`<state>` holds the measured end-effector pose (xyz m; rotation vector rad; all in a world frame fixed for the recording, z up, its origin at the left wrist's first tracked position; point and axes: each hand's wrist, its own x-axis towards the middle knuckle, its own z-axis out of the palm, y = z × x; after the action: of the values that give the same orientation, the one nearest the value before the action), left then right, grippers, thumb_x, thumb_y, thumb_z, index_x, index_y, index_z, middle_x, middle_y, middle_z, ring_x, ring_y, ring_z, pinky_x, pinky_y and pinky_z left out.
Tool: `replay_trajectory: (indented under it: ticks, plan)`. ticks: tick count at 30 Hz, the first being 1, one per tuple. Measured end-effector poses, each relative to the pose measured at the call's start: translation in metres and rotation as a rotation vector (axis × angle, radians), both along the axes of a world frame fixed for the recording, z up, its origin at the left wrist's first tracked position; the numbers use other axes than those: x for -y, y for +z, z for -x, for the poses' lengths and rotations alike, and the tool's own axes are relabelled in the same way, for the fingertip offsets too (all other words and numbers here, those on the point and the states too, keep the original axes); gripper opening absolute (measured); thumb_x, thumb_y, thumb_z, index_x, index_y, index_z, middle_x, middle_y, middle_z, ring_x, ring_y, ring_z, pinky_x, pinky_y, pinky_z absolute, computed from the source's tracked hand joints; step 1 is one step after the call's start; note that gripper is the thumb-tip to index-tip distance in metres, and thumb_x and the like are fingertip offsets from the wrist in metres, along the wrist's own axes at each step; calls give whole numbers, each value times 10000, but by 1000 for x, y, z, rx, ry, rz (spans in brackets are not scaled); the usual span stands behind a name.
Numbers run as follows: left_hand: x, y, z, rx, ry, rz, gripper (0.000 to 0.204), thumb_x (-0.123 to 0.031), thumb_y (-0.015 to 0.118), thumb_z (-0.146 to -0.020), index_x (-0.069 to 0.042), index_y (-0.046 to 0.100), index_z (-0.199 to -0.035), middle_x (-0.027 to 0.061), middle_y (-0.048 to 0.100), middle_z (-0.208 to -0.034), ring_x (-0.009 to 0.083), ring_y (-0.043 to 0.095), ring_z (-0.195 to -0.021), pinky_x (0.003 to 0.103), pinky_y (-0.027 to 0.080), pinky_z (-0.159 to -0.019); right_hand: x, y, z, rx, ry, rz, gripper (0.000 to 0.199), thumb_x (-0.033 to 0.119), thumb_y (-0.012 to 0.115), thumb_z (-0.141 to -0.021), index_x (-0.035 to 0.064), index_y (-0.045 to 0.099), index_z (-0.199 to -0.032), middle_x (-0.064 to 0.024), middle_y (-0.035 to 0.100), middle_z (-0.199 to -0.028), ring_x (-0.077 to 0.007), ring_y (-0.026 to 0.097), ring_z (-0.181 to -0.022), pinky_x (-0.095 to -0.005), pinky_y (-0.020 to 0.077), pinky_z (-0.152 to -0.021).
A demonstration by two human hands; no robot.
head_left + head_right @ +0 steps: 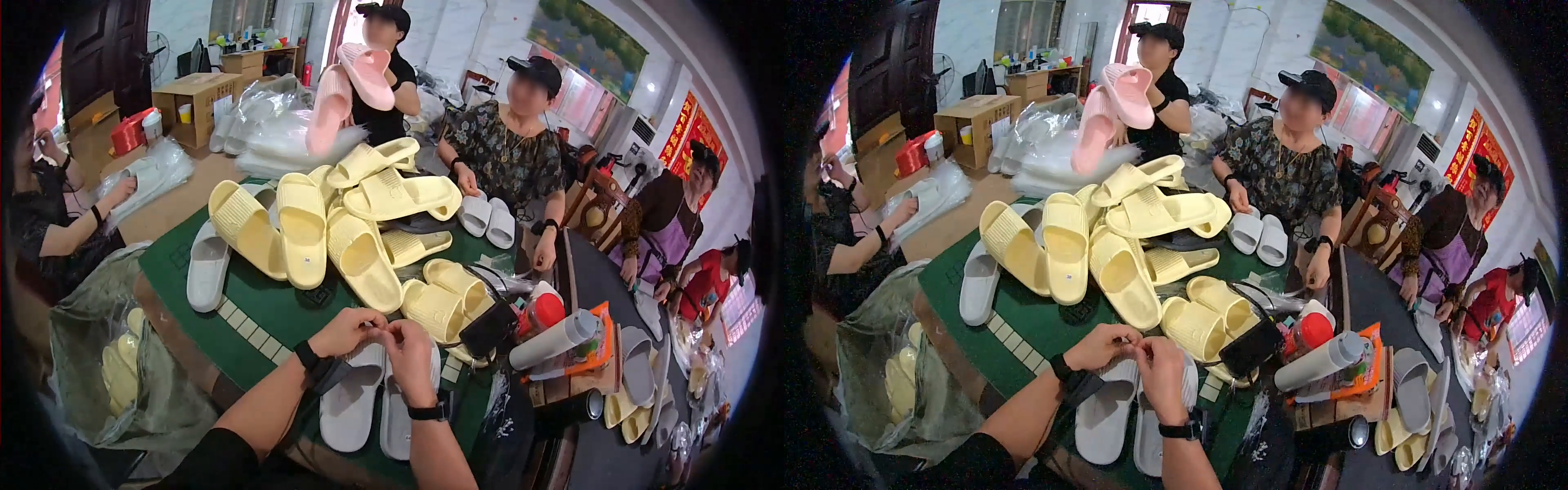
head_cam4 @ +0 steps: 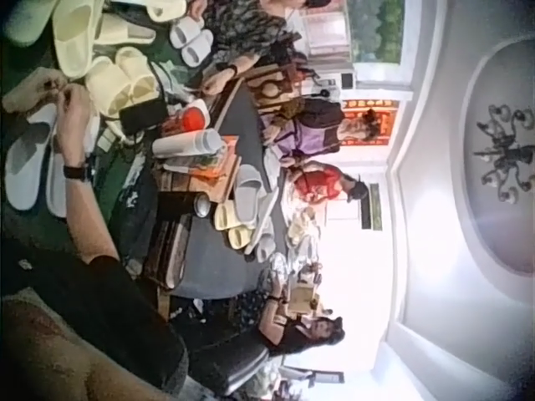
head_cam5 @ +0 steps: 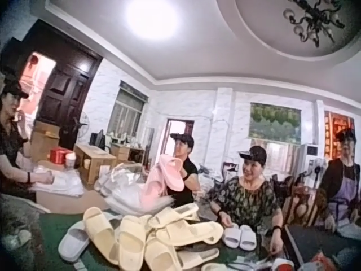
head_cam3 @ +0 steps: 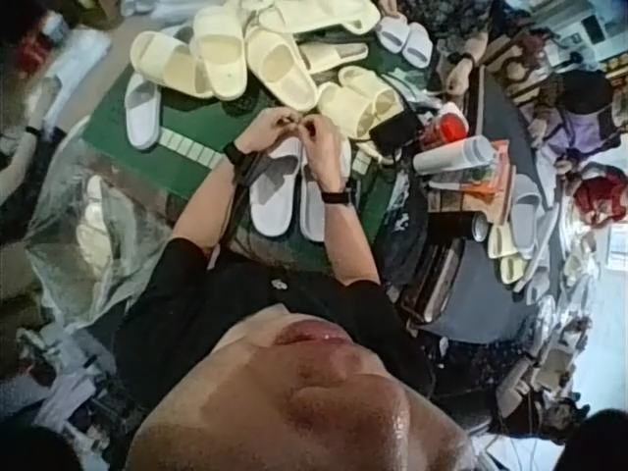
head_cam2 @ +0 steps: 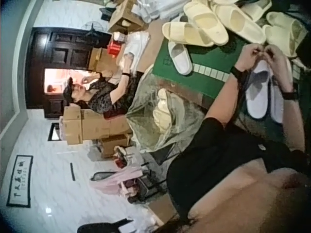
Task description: Manually assembling and trimming components of yellow and white foam sandals.
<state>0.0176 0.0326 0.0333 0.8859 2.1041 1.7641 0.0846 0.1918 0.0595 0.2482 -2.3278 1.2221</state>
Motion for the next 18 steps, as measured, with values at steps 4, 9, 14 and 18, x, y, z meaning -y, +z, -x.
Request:
replay_trajectory:
  ticks: [4, 9, 14, 18]
  plan:
    - [0, 1, -1, -7, 13, -4, 103, 23, 618, -879, 22, 612, -982, 43, 641, -885, 101, 562, -820, 276, 492, -766, 1, -1, 0, 14, 9, 42, 92, 38, 700, -799, 8, 621, -836, -126, 627, -779, -290, 601, -699, -379, 475, -622]
    - [1, -1, 2, -57, 1, 5, 99, 15, 621, -882, 20, 612, -981, 40, 637, -871, 97, 559, -809, 275, 492, -746, 0, -2, 1, 58, 19, 53, 99, 38, 703, -801, 3, 618, -839, -131, 629, -770, -280, 605, -675, -368, 476, -609]
    - [1, 0, 2, 0, 4, 5, 111, -6, 629, -889, 10, 622, -999, 38, 643, -875, 94, 558, -817, 278, 493, -741, 0, 2, 1, 72, 18, 80, 96, 42, 701, -811, 0, 623, -847, -127, 629, -766, -263, 610, -661, -351, 479, -601]
    - [0, 4, 2, 162, 15, 85, 117, -32, 637, -895, 8, 625, -1005, 31, 645, -880, 88, 558, -810, 271, 493, -733, -1, 5, 0, 70, 4, 88, 92, 44, 692, -820, -9, 622, -850, -128, 629, -756, -260, 616, -661, -347, 487, -604]
